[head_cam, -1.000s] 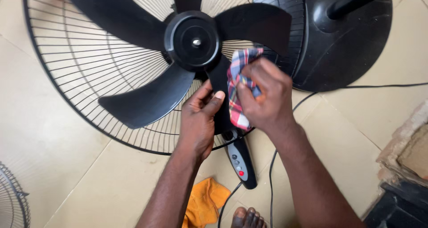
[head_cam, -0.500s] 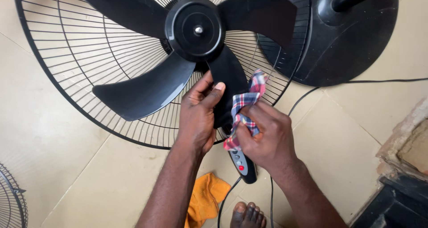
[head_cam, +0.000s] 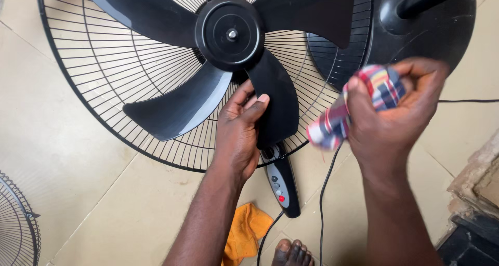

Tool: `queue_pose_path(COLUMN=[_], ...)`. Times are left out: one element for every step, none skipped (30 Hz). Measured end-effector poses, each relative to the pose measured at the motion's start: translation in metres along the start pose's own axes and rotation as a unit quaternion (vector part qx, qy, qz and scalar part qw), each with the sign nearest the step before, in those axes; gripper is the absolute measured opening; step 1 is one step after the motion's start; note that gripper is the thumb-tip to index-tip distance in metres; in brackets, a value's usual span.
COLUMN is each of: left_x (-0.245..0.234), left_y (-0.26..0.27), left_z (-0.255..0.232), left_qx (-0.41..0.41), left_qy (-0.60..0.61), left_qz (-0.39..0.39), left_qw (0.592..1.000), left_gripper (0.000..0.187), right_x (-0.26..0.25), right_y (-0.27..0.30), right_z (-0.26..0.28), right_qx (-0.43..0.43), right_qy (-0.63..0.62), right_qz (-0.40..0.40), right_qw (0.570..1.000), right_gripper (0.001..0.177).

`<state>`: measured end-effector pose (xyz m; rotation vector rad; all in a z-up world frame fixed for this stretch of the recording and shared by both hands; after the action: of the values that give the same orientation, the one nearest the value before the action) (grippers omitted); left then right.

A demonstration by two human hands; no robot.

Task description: The person wipes the control panel, stand, and blades of a black pedestal fan using a plaid cloth and an orange cloth. The person rotates the fan head to access different areas and wipes the central hub and blades systematically.

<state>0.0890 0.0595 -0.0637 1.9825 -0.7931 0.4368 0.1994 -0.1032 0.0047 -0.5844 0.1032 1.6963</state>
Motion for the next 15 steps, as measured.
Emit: queue_pose_path(left_x=[0.001, 0.002, 0.002, 0.002, 0.001, 0.001, -0.003, -0.006, -0.008, -0.011, -0.014, -0.017, -0.016, -0.016, -0.012], left_y=[0.000, 0.001, 0.001, 0.002, 0.001, 0.000, -0.001, -0.003, -0.005, -0.006, -0.005, -0.005, -0.004, -0.003, -0.006], left_z=[0.000, 0.000, 0.001, 0.000, 0.001, 0.002, 0.004, 0.005, 0.006, 0.006, 0.005, 0.003, 0.002, -0.001, -0.001], left_qx=[-0.007, -0.013, -0.020, -0.010, 0.000, 0.010, 0.009, 0.008, 0.008, 0.011, 0.017, 0.022, 0.019, 0.016, 0.013], left_qy=[0.001, 0.001, 0.002, 0.008, 0.015, 0.021, 0.024, 0.027, 0.031, 0.035, 0.038, 0.041, 0.098, 0.155, 0.212], left_qz=[-0.004, -0.009, -0.012, 0.001, 0.016, 0.031, 0.029, 0.028, 0.025, 0.022, 0.017, 0.013, 0.054, 0.095, 0.141], left_qw=[1.000, 1.000, 1.000, 1.000, 1.000, 0.999, 0.999, 0.999, 0.999, 0.999, 0.999, 0.999, 0.993, 0.983, 0.967], left_gripper=[0.049, 0.050, 0.052, 0.052, 0.052, 0.052, 0.050, 0.048, 0.046, 0.049, 0.052, 0.055, 0.054, 0.053, 0.054], right_x=[0.007, 0.017, 0.029, 0.044, 0.060, 0.074, 0.084, 0.093, 0.094, 0.092, 0.091, 0.091, 0.088, 0.083, 0.077], right_y=[-0.006, -0.011, -0.013, -0.013, -0.013, -0.012, -0.008, -0.003, -0.001, 0.001, 0.004, 0.007, 0.011, 0.016, 0.022], right_z=[0.008, 0.016, 0.025, 0.033, 0.039, 0.043, 0.046, 0.046, 0.045, 0.044, 0.043, 0.042, 0.042, 0.041, 0.039], right_qx=[-0.071, -0.149, -0.227, -0.273, -0.319, -0.336, -0.344, -0.350, -0.342, -0.333, -0.325, -0.333, -0.337, -0.341, -0.340], right_qy=[0.049, 0.090, 0.131, 0.137, 0.142, 0.111, 0.138, 0.164, 0.183, 0.202, 0.220, 0.220, 0.226, 0.232, 0.233], right_qz=[-0.020, -0.037, -0.052, -0.029, -0.006, 0.052, 0.110, 0.167, 0.169, 0.171, 0.173, 0.177, 0.182, 0.188, 0.206], right_qw=[0.996, 0.984, 0.964, 0.952, 0.937, 0.934, 0.922, 0.907, 0.906, 0.905, 0.904, 0.899, 0.895, 0.891, 0.888], right_gripper=[0.038, 0.038, 0.040, 0.038, 0.037, 0.034, 0.027, 0.026, 0.026, 0.027, 0.030, 0.026, 0.023, 0.020, 0.022])
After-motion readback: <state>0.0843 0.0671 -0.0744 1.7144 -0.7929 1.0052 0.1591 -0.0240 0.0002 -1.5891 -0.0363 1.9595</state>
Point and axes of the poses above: each hand's wrist, its own y-axis away from the middle knuckle, its own x-axis out of the palm, z = x × y, the point moved 4 cm from there along -y, towards the middle knuckle, and after that the axes turned 7 degrees about y, right-handed, at the moved point
